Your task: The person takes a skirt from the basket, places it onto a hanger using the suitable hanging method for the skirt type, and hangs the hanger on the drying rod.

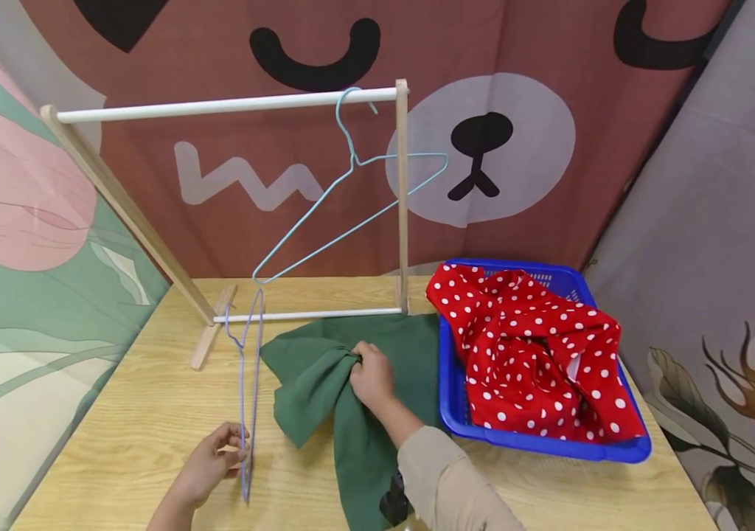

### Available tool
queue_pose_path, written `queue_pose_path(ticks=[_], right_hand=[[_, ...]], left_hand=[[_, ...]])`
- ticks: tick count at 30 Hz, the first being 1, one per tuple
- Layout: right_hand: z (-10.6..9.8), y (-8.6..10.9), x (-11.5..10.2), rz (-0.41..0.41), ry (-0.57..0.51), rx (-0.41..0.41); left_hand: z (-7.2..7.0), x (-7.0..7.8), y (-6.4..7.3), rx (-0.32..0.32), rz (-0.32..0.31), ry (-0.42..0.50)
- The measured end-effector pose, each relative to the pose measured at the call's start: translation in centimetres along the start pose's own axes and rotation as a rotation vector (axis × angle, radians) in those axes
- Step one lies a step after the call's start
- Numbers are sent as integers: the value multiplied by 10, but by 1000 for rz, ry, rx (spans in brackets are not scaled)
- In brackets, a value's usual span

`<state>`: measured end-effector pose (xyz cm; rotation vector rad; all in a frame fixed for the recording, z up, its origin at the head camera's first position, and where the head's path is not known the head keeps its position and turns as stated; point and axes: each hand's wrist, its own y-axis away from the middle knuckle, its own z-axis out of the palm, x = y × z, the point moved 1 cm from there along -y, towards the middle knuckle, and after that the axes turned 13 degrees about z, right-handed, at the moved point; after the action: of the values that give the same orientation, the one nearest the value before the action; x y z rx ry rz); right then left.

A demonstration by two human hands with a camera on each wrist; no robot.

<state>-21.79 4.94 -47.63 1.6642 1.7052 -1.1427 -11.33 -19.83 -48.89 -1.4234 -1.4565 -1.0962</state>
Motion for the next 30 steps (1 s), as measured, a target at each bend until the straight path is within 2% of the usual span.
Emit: queue_pose_path(ticks=[5, 11, 19, 27, 30], right_hand=[[1, 0, 1, 21, -24, -9], [-1, -4, 2, 38, -78, 20], [-3, -5, 1, 55, -101, 26], [-8, -11, 0, 68, -156, 72], [-8, -11, 0, 77, -160, 74]], left_hand=[[1, 0, 3, -6, 1, 5], [2, 0, 3, -9, 4, 7], [3, 0, 6, -96, 16, 11], [0, 2, 9, -179, 38, 33], [-1, 2, 9, -190, 40, 26]])
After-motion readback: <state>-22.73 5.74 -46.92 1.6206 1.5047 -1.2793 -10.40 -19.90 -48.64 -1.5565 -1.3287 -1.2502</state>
